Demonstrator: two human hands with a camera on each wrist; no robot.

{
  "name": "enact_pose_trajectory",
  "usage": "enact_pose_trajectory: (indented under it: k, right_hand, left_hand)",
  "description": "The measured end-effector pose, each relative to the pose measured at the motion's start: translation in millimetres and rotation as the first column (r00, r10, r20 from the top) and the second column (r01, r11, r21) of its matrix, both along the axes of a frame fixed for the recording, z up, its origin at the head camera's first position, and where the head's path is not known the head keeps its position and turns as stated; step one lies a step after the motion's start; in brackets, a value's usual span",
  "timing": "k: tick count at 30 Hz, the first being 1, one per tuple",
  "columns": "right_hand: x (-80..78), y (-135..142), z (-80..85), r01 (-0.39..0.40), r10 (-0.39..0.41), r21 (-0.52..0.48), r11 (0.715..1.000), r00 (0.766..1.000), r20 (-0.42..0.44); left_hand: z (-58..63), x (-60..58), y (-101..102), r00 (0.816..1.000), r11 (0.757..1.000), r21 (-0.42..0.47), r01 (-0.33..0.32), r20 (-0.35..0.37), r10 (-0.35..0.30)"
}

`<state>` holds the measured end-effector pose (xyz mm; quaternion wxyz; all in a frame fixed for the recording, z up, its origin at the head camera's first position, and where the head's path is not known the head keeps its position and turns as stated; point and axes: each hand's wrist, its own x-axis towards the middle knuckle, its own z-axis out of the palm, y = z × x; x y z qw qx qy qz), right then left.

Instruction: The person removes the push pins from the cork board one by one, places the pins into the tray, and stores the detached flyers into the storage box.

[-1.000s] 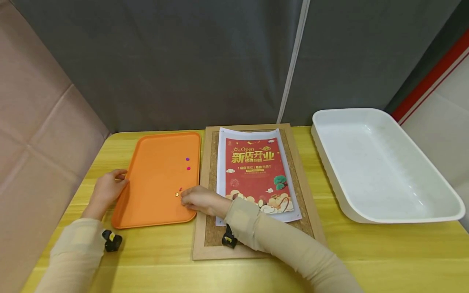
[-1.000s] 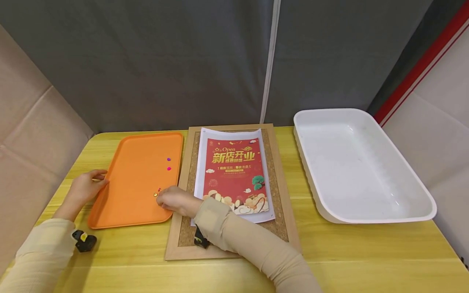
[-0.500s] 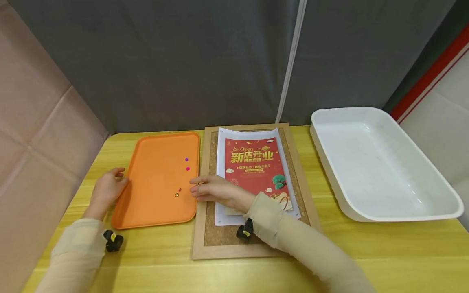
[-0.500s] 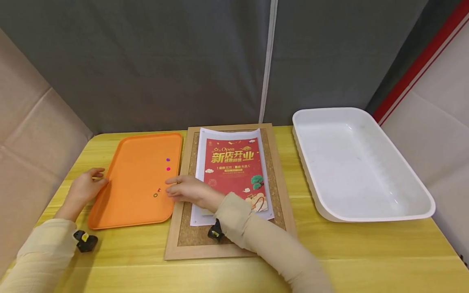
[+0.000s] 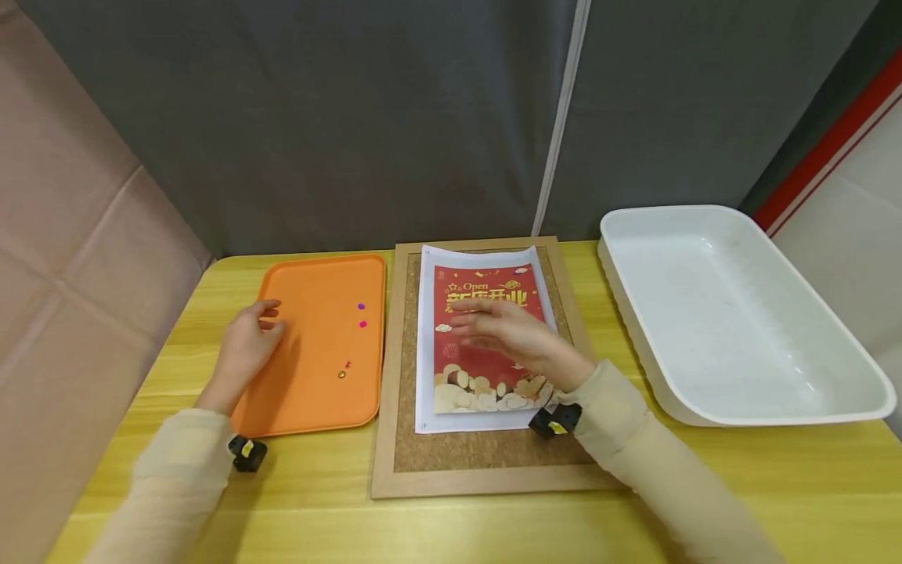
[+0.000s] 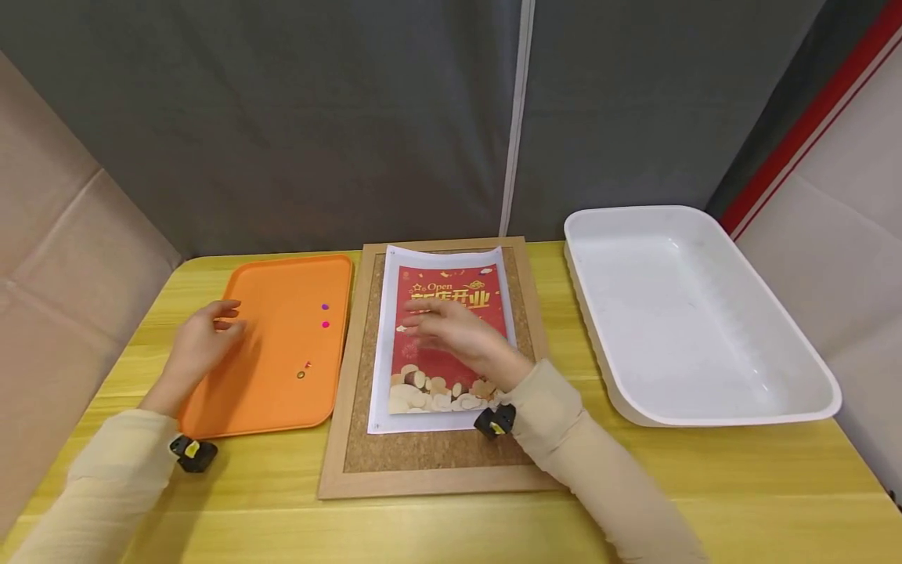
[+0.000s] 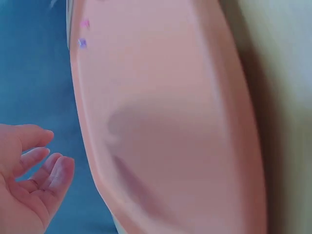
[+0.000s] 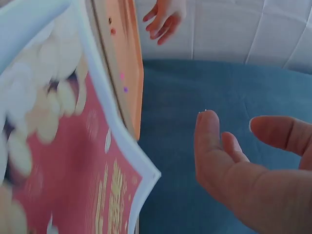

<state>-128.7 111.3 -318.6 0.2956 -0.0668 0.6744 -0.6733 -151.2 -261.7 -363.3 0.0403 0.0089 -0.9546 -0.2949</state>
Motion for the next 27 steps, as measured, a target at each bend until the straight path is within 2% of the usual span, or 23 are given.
enact_pose_trajectory:
  k: [6, 12, 16, 22, 27]
  right_hand:
    - [1.0, 40, -6.2, 0.065, -0.062, 0.083, 0.994, 0.997, -0.036]
    - [3.6, 68, -7.5, 0.119, -0.101, 0.158, 0.980, 0.988, -0.118]
    - [7.1, 78, -7.7, 0.165, -0.122, 0.252, 0.954, 0.977, -0.178]
    - [11.9, 86, -13.1, 0.259, -0.154, 0.398, 0.880, 0.949, -0.276]
    - [12.9, 91, -19.7, 0.278, -0.159, 0.402, 0.873, 0.939, -0.304]
  left_hand:
    - [6.2, 0.9, 36, 0.996, 0.997, 0.036, 0.070, 0.057, -0.072]
    - [6.4, 3.3, 73, 0.980, 0.987, 0.071, 0.144, 0.125, -0.152]
    - [3.5, 4.4, 97, 0.967, 0.975, 0.116, 0.189, 0.148, -0.205]
    - [2.0, 7.5, 127, 0.942, 0.947, 0.195, 0.255, 0.170, -0.288]
    - [0.4, 9.7, 145, 0.920, 0.933, 0.248, 0.260, 0.231, -0.318]
